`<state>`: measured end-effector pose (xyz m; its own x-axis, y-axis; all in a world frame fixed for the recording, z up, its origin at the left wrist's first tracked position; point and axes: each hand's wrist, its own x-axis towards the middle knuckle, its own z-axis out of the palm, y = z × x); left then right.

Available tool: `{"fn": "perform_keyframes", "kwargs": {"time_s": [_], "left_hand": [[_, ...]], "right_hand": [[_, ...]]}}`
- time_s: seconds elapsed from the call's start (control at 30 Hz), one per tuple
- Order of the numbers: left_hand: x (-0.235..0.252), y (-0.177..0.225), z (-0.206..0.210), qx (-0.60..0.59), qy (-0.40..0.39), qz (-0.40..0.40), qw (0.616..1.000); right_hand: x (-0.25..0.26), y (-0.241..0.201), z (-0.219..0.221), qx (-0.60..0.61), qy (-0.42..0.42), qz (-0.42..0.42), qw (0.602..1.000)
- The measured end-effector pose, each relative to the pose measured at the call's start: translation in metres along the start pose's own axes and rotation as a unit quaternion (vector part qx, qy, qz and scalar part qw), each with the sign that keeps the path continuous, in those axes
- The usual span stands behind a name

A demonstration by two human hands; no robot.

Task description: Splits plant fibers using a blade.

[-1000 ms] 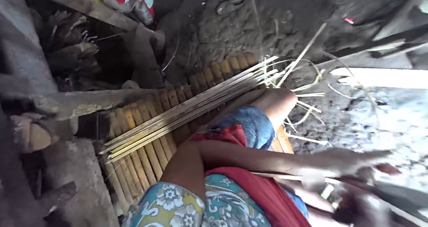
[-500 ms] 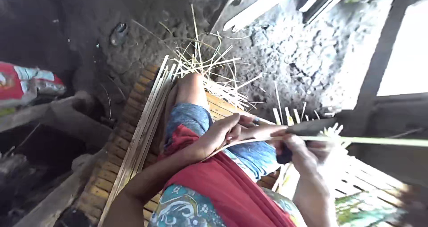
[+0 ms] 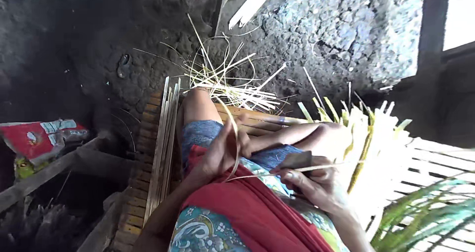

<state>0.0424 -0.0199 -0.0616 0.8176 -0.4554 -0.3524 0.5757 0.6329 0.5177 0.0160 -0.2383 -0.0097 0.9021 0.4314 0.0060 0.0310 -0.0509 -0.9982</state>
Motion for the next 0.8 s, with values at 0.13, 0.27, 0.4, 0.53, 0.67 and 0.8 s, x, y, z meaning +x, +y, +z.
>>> {"fn": "perform_keyframes", "kwargs": {"time_s": [0.13, 0.27, 0.4, 0.53, 0.67, 0.8], "left_hand": [[-0.011, 0.010, -0.004, 0.059, -0.016, -0.039, 0.997], [-0.018, 0.016, -0.022, 0.030, 0.058, 0.021, 0.998], [-0.030, 0.019, -0.036, 0.001, 0.140, 0.070, 0.988], [-0.030, 0.009, -0.023, 0.011, 0.097, 0.082, 0.992], [-0.017, 0.019, 0.019, 0.169, -0.022, -0.087, 0.981], [0.016, 0.028, 0.041, 0.161, 0.018, -0.047, 0.986]], "right_hand": [[-0.002, 0.004, 0.003, 0.008, 0.021, 0.015, 1.000], [-0.021, 0.005, 0.002, 0.010, 0.036, 0.019, 0.999], [-0.037, 0.006, -0.003, 0.009, 0.065, 0.021, 0.998], [-0.035, 0.010, 0.002, -0.003, 0.105, 0.045, 0.993], [0.004, 0.010, 0.004, -0.030, 0.174, 0.077, 0.981], [0.034, 0.013, 0.018, -0.010, 0.096, 0.004, 0.995]]}}
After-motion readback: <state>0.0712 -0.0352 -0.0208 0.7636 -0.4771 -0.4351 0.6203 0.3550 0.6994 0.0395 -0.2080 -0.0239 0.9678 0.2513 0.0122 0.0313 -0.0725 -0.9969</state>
